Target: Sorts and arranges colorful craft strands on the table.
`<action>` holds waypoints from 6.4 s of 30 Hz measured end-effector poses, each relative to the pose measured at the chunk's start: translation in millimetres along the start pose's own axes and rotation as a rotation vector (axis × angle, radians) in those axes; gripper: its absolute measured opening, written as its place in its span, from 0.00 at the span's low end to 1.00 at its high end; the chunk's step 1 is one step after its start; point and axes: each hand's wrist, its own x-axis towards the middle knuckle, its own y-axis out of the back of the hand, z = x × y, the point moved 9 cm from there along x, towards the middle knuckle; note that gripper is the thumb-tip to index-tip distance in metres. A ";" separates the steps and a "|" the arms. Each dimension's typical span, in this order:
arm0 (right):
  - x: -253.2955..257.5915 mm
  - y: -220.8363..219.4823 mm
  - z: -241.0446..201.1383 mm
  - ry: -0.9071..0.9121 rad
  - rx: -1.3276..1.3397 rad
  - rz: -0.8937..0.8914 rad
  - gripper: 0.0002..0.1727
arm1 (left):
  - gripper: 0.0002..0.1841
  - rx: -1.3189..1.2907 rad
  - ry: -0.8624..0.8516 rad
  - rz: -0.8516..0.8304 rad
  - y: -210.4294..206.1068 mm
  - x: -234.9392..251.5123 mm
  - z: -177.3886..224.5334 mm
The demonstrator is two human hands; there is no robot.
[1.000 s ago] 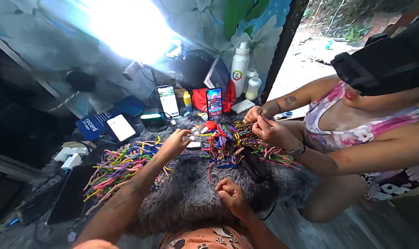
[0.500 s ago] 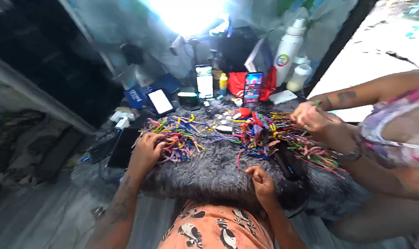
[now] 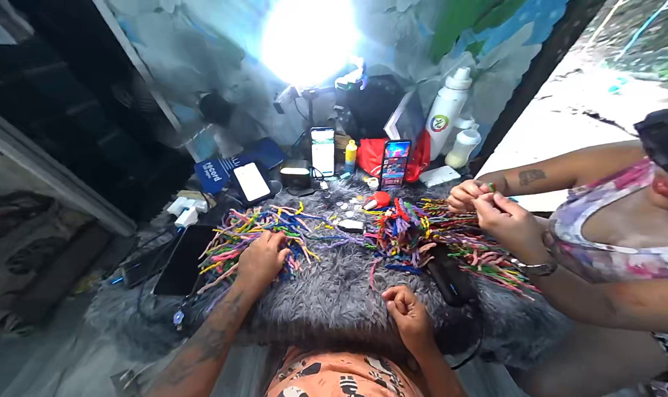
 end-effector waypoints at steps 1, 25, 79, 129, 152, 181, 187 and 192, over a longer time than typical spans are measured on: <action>-0.2 0.3 -0.5 -0.006 0.000 0.000 0.13 | 0.21 0.049 0.049 -0.022 -3.3 4.4 -0.6; -1.1 -5.0 -3.6 -0.095 0.042 -0.061 0.20 | 0.14 0.093 -0.126 -0.066 -6.3 6.1 8.5; 10.3 -45.4 -28.0 -0.213 0.537 -0.137 0.09 | 0.07 -1.818 0.062 -0.535 -111.8 -95.1 127.3; 60.9 40.0 -11.2 0.219 -0.902 0.318 0.16 | 0.11 -0.217 -0.549 0.193 -46.2 -64.9 29.2; 24.0 -44.3 -9.7 -0.523 0.139 -0.355 0.22 | 0.10 -0.761 -0.638 0.309 -41.8 -63.3 108.3; 9.5 -57.8 -7.9 -0.469 0.441 -0.221 0.06 | 0.05 -1.400 -0.119 -0.378 -100.0 -82.0 112.8; 10.1 -57.3 -3.8 -0.442 0.455 -0.192 0.07 | 0.07 -1.370 -0.157 -0.386 -101.4 -83.2 110.9; 7.1 -56.4 5.1 -0.434 0.550 -0.213 0.11 | 0.08 -1.282 -0.218 -0.376 -100.9 -82.6 107.1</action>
